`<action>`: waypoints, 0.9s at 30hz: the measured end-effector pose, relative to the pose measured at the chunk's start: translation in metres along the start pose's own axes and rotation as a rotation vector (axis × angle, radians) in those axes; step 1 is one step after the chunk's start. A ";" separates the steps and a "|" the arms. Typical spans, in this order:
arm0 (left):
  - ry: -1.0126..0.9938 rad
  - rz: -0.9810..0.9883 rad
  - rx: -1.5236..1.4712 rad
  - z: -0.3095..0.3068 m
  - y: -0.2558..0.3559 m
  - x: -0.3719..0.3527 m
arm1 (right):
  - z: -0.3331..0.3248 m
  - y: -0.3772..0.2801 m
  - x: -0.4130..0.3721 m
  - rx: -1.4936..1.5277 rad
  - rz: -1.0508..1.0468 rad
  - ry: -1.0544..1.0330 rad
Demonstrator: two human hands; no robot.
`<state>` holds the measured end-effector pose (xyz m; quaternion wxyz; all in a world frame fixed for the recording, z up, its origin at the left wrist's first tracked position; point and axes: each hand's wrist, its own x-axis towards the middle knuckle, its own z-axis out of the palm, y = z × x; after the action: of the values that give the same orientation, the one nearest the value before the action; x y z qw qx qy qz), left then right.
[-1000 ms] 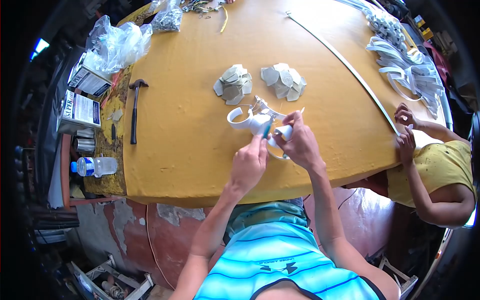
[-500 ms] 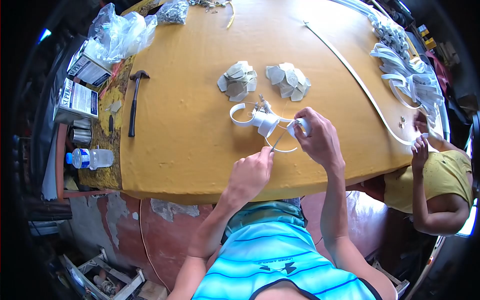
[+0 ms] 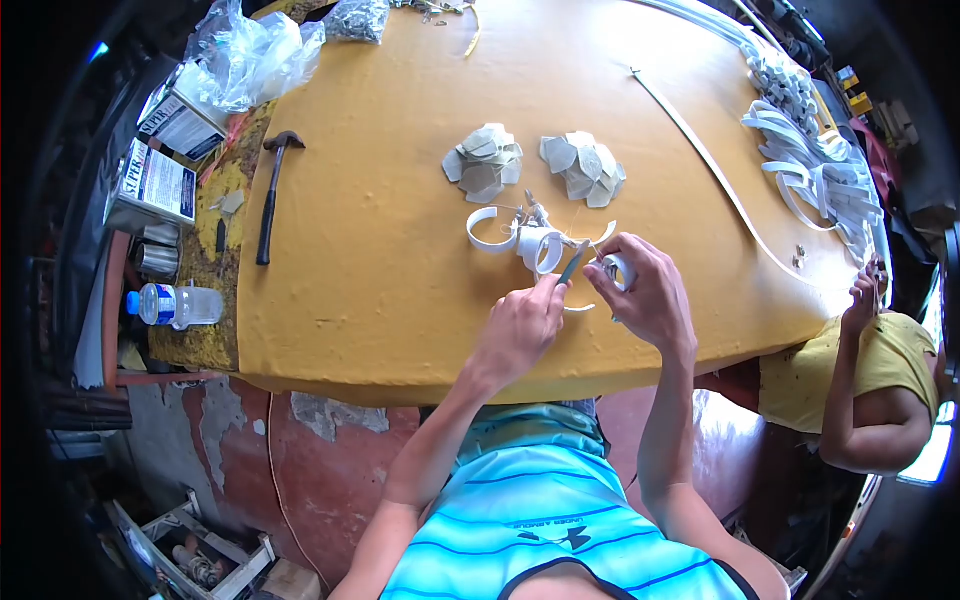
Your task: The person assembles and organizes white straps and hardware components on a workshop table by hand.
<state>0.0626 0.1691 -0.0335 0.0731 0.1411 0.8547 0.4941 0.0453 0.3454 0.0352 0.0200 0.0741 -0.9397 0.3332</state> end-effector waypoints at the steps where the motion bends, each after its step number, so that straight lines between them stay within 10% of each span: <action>1: -0.013 -0.018 -0.089 -0.001 0.001 0.002 | 0.003 0.002 0.000 0.034 0.005 0.008; 9: -0.055 -0.066 -0.358 -0.006 0.007 0.004 | 0.023 0.014 0.000 0.161 -0.022 0.084; 14: 0.249 -0.018 -0.720 -0.021 0.013 0.011 | 0.037 0.026 -0.001 0.092 -0.053 0.060; 27: 0.097 -0.032 -0.458 -0.015 0.011 0.003 | 0.010 0.013 0.007 0.414 0.002 0.217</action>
<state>0.0581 0.1629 -0.0163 0.0699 0.0834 0.7248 0.6803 0.0361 0.3484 0.0202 0.1049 0.0395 -0.8438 0.5249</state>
